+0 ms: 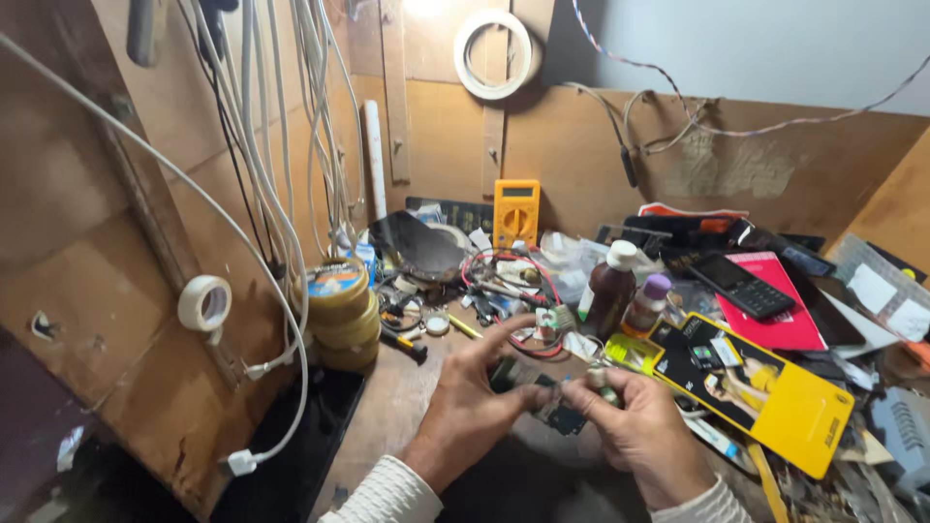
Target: The person disassembles a small mobile phone by hand, removing the battery and internal circuit board components, and then works on the logic board with a small metal tool.
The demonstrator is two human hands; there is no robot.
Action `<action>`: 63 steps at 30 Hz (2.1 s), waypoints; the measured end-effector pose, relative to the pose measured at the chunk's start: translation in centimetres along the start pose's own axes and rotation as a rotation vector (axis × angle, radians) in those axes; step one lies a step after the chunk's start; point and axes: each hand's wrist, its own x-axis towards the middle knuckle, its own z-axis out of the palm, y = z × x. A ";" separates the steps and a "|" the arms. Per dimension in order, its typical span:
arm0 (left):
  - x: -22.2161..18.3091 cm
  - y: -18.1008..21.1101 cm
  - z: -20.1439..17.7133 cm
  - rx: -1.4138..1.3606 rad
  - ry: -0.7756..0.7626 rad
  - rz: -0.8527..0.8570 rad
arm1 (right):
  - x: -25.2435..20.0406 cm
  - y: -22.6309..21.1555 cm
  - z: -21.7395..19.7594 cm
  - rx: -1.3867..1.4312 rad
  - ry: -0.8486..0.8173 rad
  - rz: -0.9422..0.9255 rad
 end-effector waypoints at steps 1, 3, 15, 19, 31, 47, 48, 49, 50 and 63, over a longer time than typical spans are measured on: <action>0.4 -0.4 0.1 -0.132 0.043 -0.130 | 0.0 -0.2 0.3 0.091 0.017 -0.025; 1.0 -1.4 0.7 -0.398 0.124 -0.394 | 0.0 -0.2 1.0 0.272 0.054 -0.073; 1.0 -7.4 1.6 -0.573 0.219 -0.634 | -1.1 -0.1 2.1 0.201 0.238 0.074; 1.5 -8.6 1.4 -0.723 0.130 -0.616 | -0.7 2.6 0.5 -0.295 0.209 -0.202; 0.8 -10.0 0.5 -0.945 0.065 -0.514 | -4.7 -0.1 5.6 -0.551 0.400 -0.367; 1.1 -11.9 1.5 -0.878 0.224 -0.447 | -4.7 0.5 7.3 -0.735 0.373 -0.721; 0.6 -12.4 1.9 -0.867 0.195 -0.406 | -4.9 0.6 7.0 -0.741 0.353 -0.659; 0.5 -12.4 2.2 -0.883 0.211 -0.437 | -5.3 0.5 6.9 -0.779 0.363 -0.628; 0.3 -12.2 2.4 -0.898 0.227 -0.468 | -6.1 0.4 6.9 -0.817 0.373 -0.598; 0.2 -9.7 2.7 -0.684 0.267 -0.371 | -7.4 -1.1 6.1 -0.829 0.429 -0.601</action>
